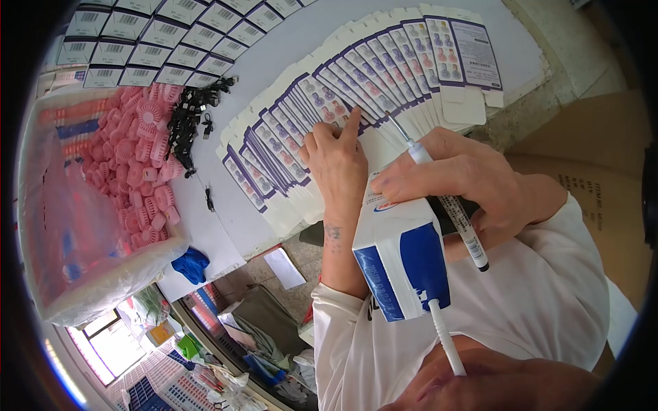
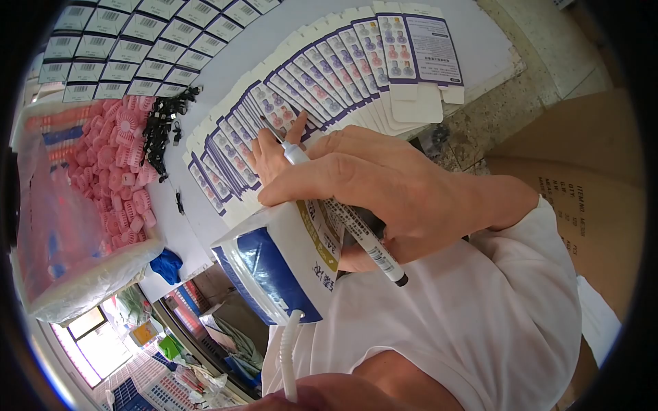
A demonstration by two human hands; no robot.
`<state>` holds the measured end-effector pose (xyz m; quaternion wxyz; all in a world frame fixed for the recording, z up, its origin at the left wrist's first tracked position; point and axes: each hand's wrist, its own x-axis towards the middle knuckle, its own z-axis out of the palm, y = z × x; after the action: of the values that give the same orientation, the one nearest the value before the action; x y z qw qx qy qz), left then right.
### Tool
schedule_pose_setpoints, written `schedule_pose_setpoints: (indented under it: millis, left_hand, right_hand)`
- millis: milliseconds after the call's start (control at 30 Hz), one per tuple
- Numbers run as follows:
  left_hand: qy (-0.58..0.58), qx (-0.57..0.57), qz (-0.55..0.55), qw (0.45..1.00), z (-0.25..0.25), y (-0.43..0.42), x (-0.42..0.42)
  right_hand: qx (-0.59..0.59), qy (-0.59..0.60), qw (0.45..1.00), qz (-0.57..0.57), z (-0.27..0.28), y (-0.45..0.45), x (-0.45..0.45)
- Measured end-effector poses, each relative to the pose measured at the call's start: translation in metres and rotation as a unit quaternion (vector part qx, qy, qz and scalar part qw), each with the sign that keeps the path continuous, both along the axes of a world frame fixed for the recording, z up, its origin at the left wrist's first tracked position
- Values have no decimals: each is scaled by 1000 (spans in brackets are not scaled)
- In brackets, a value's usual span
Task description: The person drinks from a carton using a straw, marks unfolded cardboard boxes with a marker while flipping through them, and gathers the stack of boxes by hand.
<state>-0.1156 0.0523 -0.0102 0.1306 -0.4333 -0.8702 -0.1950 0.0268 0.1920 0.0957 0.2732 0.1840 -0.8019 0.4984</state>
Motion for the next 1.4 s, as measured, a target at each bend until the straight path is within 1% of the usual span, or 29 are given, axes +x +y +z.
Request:
schedule_pose_setpoints:
  millis: [233,533,700,1000,1200,1400]
  left_hand:
    - [-1,-7,2,1000,3,1,0]
    - [9,11,-7,1000,-1,0,-1]
    - [1,2,-5,1000,0,0,-1]
    - [-7,-2,-5,1000,1,0,-1]
    - [-5,2,-4,1000,6,0,1]
    - [-21,-1,0,1000,5,0,1]
  right_hand:
    - [-8,13,1000,-11,-1,-2,-2]
    - [-9,18,1000,-18,-2,-3,-3]
    - [-6,-2,1000,-5,0,0,-1]
    - [-18,-7,1000,5,-2,2,-1]
    - [-6,-10,1000,8,-1,5,0]
    - [10,-23,999,-20,-2,3,-2]
